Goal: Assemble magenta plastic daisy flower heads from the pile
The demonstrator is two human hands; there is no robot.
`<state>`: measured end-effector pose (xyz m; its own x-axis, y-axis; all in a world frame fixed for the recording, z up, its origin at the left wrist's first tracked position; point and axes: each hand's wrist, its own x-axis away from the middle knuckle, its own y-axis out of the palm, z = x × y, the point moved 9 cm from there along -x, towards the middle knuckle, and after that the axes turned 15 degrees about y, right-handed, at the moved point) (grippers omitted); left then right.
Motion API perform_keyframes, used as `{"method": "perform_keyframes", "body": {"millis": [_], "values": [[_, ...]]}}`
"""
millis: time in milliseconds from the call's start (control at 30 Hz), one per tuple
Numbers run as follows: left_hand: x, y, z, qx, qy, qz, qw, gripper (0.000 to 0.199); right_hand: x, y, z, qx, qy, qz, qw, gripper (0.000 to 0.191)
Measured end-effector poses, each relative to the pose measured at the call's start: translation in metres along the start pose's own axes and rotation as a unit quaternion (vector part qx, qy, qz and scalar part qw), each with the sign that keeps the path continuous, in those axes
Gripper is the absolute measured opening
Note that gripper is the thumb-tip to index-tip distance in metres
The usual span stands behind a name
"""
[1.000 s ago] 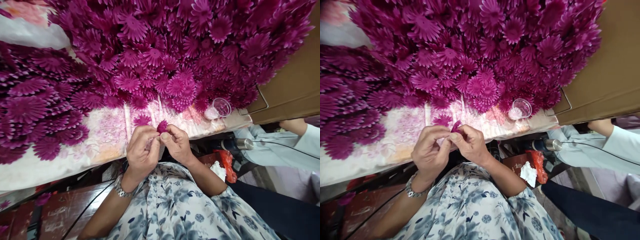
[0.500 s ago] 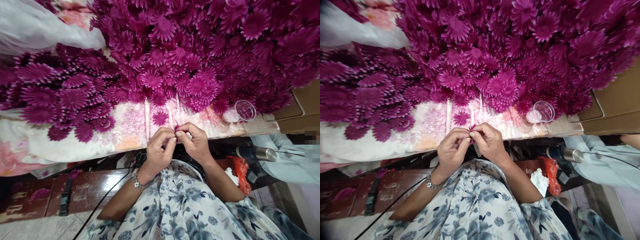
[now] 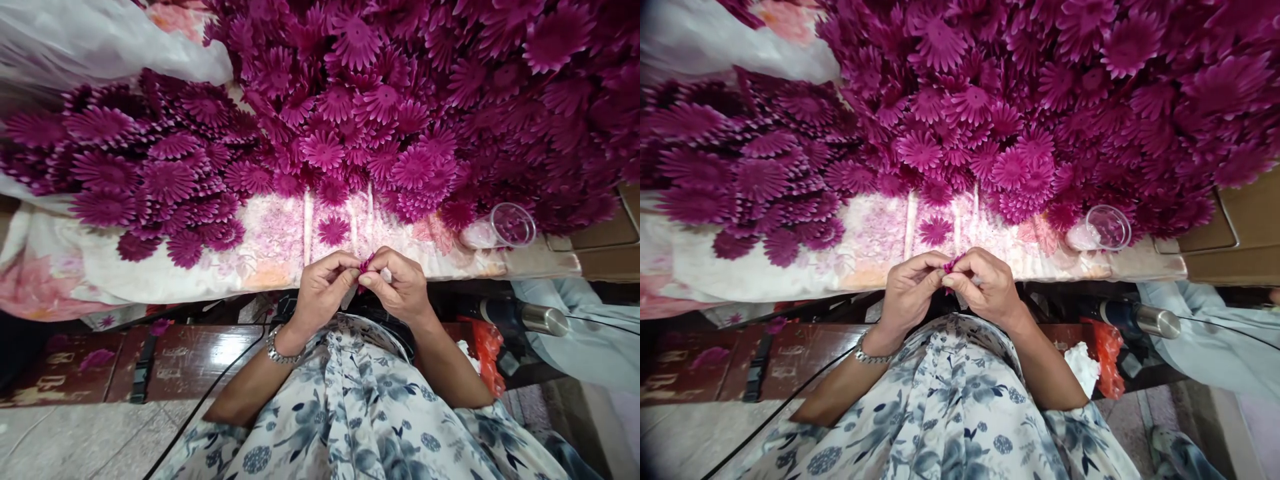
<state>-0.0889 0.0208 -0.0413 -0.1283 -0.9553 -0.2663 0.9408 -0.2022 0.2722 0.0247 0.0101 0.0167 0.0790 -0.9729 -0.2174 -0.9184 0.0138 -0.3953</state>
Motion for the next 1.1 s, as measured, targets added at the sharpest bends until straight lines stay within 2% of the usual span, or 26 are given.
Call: {"method": "perform_keyframes", "body": {"millis": [167,333,533,700,833,967,1100], "values": [[-0.003,0.001,0.012,-0.023,-0.004,-0.031,0.999,0.013,-0.001,0.0,0.0,-0.023,-0.005,-0.034,0.999,0.014],[-0.005,0.0,0.02,-0.08,0.034,-0.033,0.996,0.012,0.0,0.001,0.001,-0.006,-0.008,-0.037,0.999,0.013],[0.0,-0.006,0.018,-0.087,0.046,0.003,0.995,0.01,0.0,0.001,0.0,-0.016,0.0,-0.039,0.999,0.005],[0.006,-0.011,0.007,-0.049,0.019,0.047,0.998,0.012,0.004,0.006,0.006,-0.059,0.027,-0.063,0.996,0.007],[0.01,-0.011,-0.002,-0.009,0.009,0.079,0.997,0.016,0.006,0.007,0.011,-0.081,0.049,-0.047,0.994,0.006],[0.011,-0.013,0.0,0.001,0.033,0.094,0.995,0.014,0.007,0.01,0.018,-0.109,0.08,-0.051,0.989,0.007],[0.009,-0.013,0.013,-0.071,0.089,0.066,0.991,0.007,0.009,0.017,0.03,-0.151,0.14,-0.083,0.975,0.006]]}}
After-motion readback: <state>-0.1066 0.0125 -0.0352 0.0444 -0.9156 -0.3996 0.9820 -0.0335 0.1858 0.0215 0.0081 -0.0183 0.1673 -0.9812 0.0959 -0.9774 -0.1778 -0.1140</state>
